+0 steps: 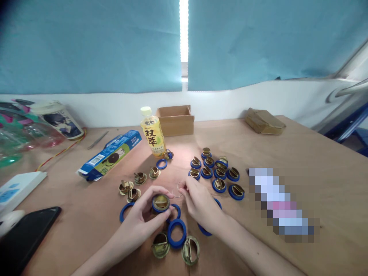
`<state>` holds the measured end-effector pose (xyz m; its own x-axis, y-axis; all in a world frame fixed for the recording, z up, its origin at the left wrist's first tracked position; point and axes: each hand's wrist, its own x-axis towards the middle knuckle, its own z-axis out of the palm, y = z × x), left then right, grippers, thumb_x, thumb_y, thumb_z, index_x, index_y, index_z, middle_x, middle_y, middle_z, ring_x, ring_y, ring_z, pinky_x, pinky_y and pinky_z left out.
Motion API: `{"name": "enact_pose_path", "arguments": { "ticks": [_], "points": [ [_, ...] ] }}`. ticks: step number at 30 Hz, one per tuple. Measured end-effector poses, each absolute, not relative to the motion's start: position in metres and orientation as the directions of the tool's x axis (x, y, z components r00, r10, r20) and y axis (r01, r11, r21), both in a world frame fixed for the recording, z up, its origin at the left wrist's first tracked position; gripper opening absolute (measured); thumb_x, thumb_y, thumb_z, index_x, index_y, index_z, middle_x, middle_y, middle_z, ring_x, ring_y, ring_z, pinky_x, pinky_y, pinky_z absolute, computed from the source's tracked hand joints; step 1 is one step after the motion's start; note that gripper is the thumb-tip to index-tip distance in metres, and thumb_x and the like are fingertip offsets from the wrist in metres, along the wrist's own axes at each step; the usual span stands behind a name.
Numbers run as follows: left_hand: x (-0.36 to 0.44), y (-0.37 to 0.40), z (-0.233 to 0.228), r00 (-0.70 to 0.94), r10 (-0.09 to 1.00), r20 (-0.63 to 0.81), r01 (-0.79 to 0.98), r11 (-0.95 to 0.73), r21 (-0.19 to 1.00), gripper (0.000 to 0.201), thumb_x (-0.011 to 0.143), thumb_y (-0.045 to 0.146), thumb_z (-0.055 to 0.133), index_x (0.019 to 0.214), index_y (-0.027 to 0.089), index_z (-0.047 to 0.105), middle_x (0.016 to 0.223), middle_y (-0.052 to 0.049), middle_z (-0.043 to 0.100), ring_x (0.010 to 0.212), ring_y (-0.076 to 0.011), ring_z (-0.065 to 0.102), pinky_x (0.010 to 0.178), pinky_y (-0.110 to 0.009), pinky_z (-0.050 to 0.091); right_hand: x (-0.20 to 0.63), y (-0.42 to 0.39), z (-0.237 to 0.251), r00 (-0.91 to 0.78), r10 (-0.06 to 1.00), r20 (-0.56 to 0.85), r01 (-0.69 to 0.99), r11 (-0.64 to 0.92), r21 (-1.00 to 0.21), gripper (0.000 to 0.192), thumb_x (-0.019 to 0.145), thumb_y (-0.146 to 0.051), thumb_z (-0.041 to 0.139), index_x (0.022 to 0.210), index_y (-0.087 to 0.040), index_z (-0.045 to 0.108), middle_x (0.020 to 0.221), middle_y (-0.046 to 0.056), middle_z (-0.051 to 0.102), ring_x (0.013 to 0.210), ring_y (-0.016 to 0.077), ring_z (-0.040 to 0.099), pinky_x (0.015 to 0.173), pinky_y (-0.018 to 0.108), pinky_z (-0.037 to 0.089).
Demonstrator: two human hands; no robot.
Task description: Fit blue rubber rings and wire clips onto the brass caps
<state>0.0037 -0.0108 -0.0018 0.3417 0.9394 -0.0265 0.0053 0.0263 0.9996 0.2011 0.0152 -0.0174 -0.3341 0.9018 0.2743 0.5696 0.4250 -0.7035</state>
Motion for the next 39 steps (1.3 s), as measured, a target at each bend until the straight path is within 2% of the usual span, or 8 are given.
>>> {"name": "enact_pose_path", "arguments": {
  "ticks": [4,9,12,16,28,36,39],
  "points": [
    [0.0033,-0.0114,-0.0017,0.344,0.938,-0.027,0.011,0.025,1.000,0.021,0.085,0.015,0.065,0.104,0.021,0.057,0.104,-0.005,0.067,0.090,-0.0206,0.069,0.080,-0.033,0.056,0.1999,0.0149,-0.0155,-0.312,0.920,0.239,0.506,0.373,-0.778,0.011,0.097,-0.017,0.048,0.089,-0.021,0.053,0.072,-0.001,0.056,0.061,0.0154,0.054,0.057,0.026,0.039],
    [0.0034,-0.0115,-0.0007,0.335,0.942,-0.002,0.022,-0.006,1.000,0.022,0.083,0.013,0.065,0.103,0.021,0.059,0.101,-0.004,0.068,0.093,-0.0206,0.068,0.079,-0.029,0.056,0.1971,0.0137,-0.0143,-0.340,0.938,0.070,0.287,0.174,-0.942,0.012,0.100,-0.029,0.049,0.090,-0.022,0.051,0.069,-0.003,0.055,0.054,0.0129,0.056,0.051,0.024,0.044],
    [0.0039,-0.0109,0.0001,0.336,0.942,0.008,0.024,-0.017,1.000,0.022,0.084,0.013,0.065,0.103,0.021,0.059,0.101,-0.003,0.068,0.094,-0.0202,0.068,0.081,-0.028,0.055,0.1948,0.0131,-0.0127,-0.366,0.930,0.042,0.169,0.111,-0.979,0.019,0.098,-0.038,0.054,0.090,-0.021,0.051,0.071,-0.003,0.054,0.059,0.0129,0.057,0.055,0.024,0.047],
    [0.0041,-0.0105,0.0002,0.331,0.944,0.009,0.028,-0.019,0.999,0.023,0.084,0.014,0.066,0.104,0.021,0.059,0.103,-0.004,0.068,0.094,-0.0209,0.068,0.083,-0.030,0.055,0.1925,0.0125,-0.0104,-0.373,0.927,0.023,0.079,0.057,-0.995,0.029,0.095,-0.047,0.058,0.086,-0.021,0.050,0.071,-0.004,0.051,0.060,0.0122,0.053,0.056,0.024,0.043],
    [0.0018,-0.0104,-0.0039,0.356,0.935,0.008,0.047,-0.026,0.999,0.023,0.087,0.016,0.065,0.108,0.022,0.057,0.103,-0.004,0.068,0.098,-0.0223,0.067,0.086,-0.034,0.054,0.1935,0.0116,-0.0117,-0.407,0.913,0.014,0.166,0.089,-0.982,0.023,0.099,-0.039,0.053,0.086,-0.020,0.052,0.071,-0.003,0.052,0.063,0.0129,0.053,0.058,0.024,0.042],
    [0.0022,-0.0100,-0.0027,0.358,0.934,0.007,0.053,-0.028,0.998,0.022,0.086,0.016,0.064,0.106,0.022,0.057,0.103,-0.004,0.068,0.097,-0.0220,0.067,0.086,-0.032,0.054,0.1944,0.0116,-0.0129,-0.402,0.916,0.012,0.225,0.112,-0.968,0.026,0.100,-0.039,0.051,0.083,-0.020,0.053,0.066,-0.003,0.054,0.060,0.0130,0.055,0.057,0.024,0.041],
    [0.0021,-0.0103,-0.0024,0.357,0.934,-0.001,0.073,-0.027,0.997,0.022,0.087,0.016,0.065,0.106,0.022,0.056,0.102,-0.003,0.067,0.096,-0.0211,0.066,0.085,-0.032,0.054,0.1942,0.0116,-0.0107,-0.395,0.918,0.025,0.267,0.141,-0.953,0.026,0.100,-0.036,0.051,0.080,-0.019,0.054,0.064,-0.004,0.052,0.058,0.0124,0.051,0.055,0.023,0.037]
  ]
}}
